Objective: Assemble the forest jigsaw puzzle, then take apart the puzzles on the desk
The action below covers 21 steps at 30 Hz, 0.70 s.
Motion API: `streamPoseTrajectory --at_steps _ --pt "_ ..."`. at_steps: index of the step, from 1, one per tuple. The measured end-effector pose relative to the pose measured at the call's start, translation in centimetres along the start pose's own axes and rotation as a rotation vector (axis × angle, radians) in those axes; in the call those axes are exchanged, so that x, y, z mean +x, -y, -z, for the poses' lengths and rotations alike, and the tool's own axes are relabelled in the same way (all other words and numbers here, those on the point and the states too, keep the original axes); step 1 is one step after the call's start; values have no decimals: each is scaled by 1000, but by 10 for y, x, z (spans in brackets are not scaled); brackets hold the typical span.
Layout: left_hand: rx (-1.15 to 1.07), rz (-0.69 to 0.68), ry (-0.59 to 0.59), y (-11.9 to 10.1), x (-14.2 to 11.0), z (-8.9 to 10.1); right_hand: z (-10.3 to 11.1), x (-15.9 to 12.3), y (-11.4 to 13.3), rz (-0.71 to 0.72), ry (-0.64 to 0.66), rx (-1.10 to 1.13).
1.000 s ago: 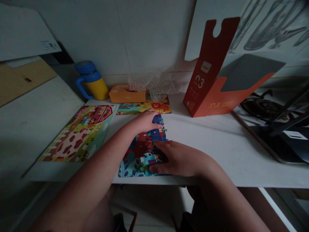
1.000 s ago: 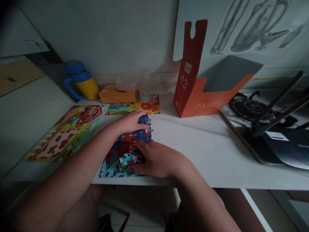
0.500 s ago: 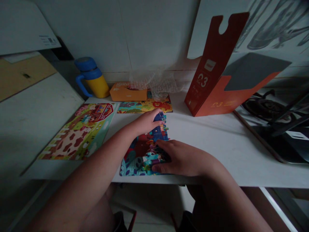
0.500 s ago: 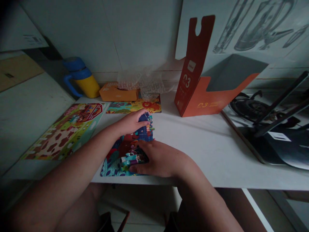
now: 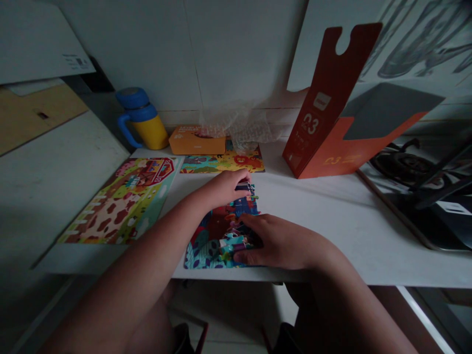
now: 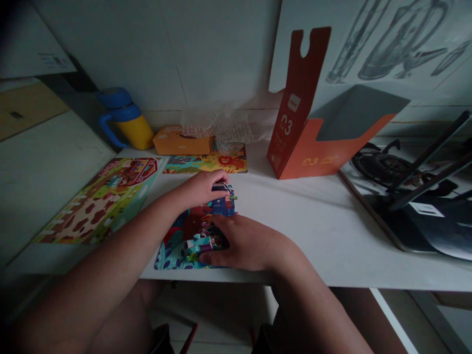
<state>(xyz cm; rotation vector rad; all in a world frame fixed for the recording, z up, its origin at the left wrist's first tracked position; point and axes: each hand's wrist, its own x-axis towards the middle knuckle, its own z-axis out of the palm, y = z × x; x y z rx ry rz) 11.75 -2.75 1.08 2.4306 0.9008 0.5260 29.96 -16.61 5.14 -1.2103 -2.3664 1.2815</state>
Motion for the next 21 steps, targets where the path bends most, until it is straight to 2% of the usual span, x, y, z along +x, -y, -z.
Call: streamPoseTrajectory --at_steps 9,17,21 --pt "69 -69 23 -6 -2 -1 1 0 1 -4 -1 -10" --pt "-74 -72 -30 -9 -5 7 -2 -2 0 16 -20 -22" --pt "-131 -48 47 -5 -5 9 0 -6 -1 72 -86 3"
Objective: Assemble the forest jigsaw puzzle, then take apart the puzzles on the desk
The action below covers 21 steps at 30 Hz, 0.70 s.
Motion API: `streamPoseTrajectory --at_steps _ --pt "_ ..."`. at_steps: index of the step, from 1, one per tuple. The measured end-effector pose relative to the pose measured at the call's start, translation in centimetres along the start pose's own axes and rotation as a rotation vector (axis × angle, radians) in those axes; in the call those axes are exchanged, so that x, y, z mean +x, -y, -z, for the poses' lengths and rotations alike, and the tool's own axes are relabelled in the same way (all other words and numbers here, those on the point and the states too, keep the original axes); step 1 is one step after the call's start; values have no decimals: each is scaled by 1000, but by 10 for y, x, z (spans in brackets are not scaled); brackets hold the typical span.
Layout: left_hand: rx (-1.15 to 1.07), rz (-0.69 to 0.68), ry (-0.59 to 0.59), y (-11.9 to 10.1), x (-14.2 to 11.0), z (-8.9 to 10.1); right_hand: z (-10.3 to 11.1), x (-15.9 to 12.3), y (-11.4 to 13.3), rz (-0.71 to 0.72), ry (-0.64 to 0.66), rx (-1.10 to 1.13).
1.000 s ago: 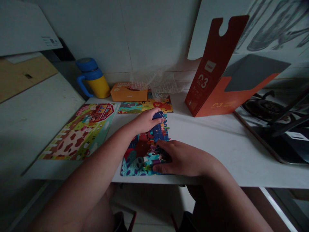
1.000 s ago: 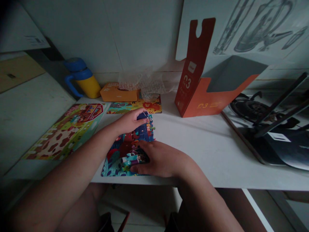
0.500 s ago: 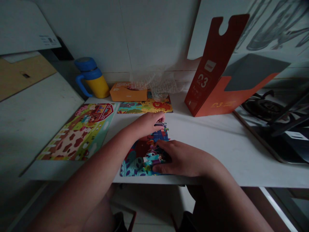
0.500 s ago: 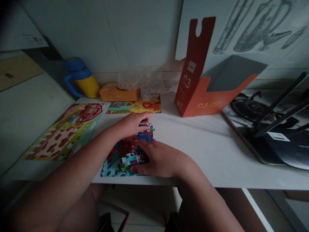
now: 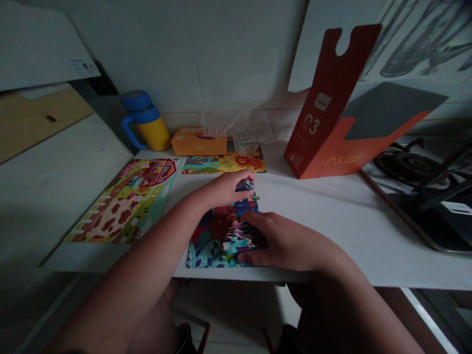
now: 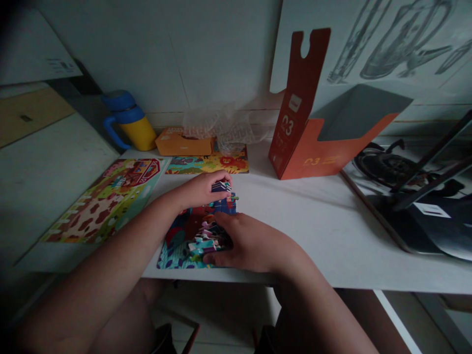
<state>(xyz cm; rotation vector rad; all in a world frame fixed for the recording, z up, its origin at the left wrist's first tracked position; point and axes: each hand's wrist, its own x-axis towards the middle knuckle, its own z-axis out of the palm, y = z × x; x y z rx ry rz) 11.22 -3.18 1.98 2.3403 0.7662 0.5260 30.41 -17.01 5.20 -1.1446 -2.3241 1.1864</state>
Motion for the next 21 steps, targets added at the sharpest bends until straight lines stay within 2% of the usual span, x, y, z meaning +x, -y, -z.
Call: streamPoseTrajectory --at_steps 3,7,15,21 --pt "-33 25 44 3 1 -2 2 0 -6 -71 -174 -35" --pt "-76 43 77 2 1 -4 -1 7 -19 -226 -452 -273" --pt "-129 12 80 -4 -1 -2 -7 18 -29 -205 -540 -373" --pt "-143 -3 44 -4 0 -9 -13 20 -32 -312 -608 -219"
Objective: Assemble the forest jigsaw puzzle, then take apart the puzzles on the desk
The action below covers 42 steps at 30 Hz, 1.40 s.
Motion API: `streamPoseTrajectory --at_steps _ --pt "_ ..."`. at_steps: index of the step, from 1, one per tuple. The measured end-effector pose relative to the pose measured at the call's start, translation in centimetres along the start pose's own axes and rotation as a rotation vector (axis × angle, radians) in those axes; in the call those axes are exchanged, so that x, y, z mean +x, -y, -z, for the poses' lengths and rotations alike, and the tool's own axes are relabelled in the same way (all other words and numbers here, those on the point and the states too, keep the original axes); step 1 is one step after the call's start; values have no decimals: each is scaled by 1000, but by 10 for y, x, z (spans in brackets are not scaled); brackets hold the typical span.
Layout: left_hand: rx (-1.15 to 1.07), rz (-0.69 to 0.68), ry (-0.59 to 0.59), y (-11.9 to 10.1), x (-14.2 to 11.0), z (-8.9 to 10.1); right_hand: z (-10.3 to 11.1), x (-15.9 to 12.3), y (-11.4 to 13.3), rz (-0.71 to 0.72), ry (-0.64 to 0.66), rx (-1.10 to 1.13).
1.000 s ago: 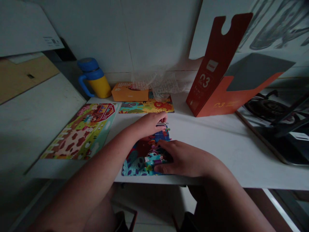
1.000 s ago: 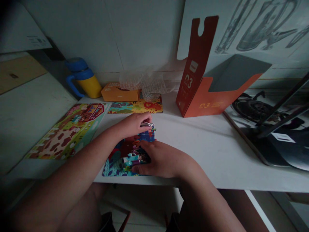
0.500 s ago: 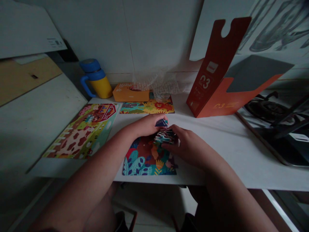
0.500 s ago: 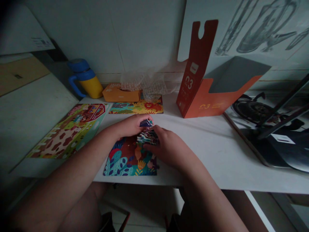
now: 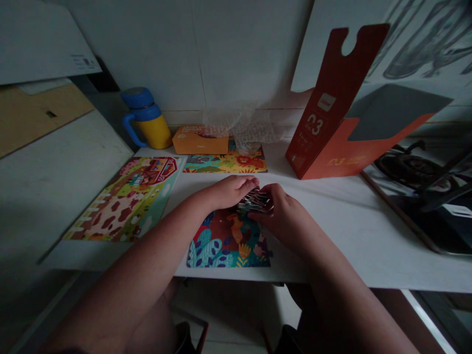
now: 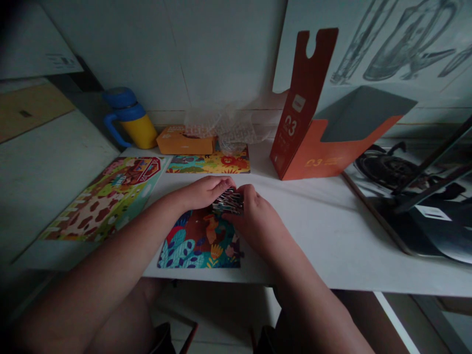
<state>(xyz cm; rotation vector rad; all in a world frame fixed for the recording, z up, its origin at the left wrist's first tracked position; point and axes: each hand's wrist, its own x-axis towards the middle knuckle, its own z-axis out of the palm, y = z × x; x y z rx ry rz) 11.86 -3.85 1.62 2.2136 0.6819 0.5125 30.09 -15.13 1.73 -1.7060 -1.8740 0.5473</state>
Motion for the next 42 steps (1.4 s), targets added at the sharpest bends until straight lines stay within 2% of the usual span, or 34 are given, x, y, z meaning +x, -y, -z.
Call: streamPoseTrajectory --at_steps 5,14,18,25,30,33,39,42 --pt "-17 2 -150 -1 1 -7 -1 2 -1 50 -5 -58" --pt "-95 101 -254 -1 9 -17 -6 0 -2 188 -18 -84" --pt "-153 101 -243 -2 9 -17 -9 -1 -2 185 -27 -73" --pt "-227 146 -205 -10 5 -9 -1 -2 7 157 62 -121" --pt "-294 155 -212 -7 5 -5 -1 -3 7 181 5 -159" --pt "-294 148 -346 6 9 1 -1 -3 6 170 -34 -153" --pt "-109 127 -815 47 12 39 0 -4 7 143 -41 -169" --pt "-9 114 -873 65 10 58 -1 -5 7 154 -37 -170"
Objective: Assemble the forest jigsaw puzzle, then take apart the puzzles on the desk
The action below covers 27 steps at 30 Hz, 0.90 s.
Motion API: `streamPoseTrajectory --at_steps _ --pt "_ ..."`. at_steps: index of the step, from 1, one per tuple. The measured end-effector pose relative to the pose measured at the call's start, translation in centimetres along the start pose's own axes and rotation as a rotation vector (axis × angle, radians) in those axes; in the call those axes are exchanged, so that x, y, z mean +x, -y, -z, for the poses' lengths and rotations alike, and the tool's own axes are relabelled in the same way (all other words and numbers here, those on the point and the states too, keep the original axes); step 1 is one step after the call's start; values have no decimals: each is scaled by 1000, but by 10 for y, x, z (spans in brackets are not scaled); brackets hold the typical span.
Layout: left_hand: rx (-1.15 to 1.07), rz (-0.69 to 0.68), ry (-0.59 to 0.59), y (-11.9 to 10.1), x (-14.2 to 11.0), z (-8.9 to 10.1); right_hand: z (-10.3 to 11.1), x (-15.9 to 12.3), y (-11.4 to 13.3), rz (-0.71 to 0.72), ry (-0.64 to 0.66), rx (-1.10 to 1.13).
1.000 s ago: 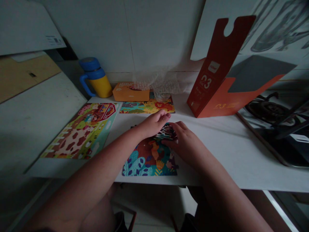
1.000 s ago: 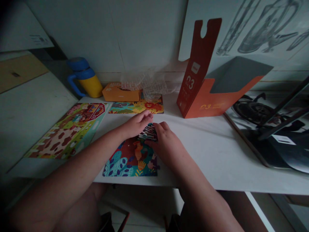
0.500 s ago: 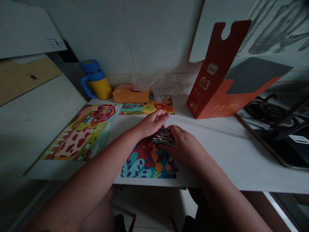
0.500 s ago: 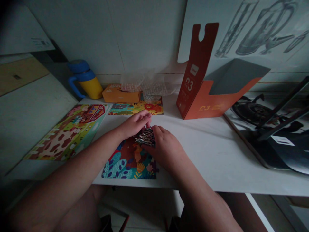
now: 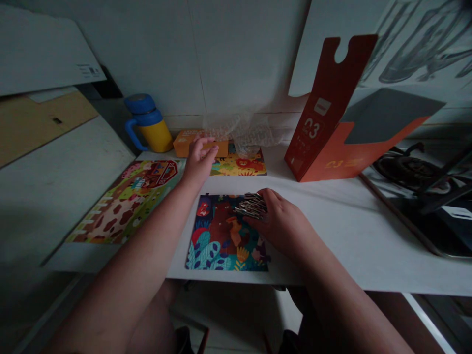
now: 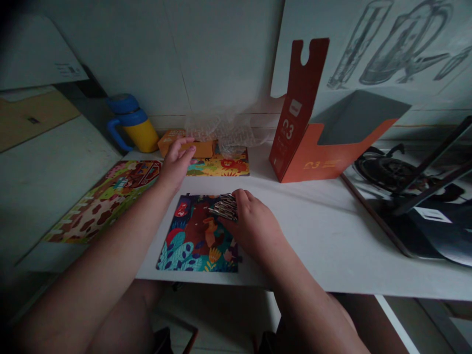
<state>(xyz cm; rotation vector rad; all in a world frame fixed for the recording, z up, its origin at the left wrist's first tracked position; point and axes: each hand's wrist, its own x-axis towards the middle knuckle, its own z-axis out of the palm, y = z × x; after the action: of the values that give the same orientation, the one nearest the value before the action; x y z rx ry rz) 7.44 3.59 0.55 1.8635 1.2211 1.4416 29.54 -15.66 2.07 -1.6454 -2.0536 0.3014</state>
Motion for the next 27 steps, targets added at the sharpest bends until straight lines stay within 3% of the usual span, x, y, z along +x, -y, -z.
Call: streamPoseTrajectory --at_steps 4,10,12,15,18,20,24,27 --pt "3 -63 140 4 2 7 -2 0 -1 10 -26 0" --pt "-135 -156 453 -33 -24 0 1 0 1 -7 -15 3" --pt "17 -263 433 -47 -31 0 2 0 1 -19 -11 -3" --pt "385 -472 242 -61 -31 6 2 0 1 -22 -17 -4" --pt "649 -476 81 -60 -23 16 1 0 0 -12 -24 6" --pt "745 -434 95 -53 -18 21 0 0 0 -10 -30 10" --pt "834 -427 284 -33 -17 23 0 0 0 -27 -40 15" --pt "855 -442 277 -27 -18 19 1 0 0 -39 -33 12"
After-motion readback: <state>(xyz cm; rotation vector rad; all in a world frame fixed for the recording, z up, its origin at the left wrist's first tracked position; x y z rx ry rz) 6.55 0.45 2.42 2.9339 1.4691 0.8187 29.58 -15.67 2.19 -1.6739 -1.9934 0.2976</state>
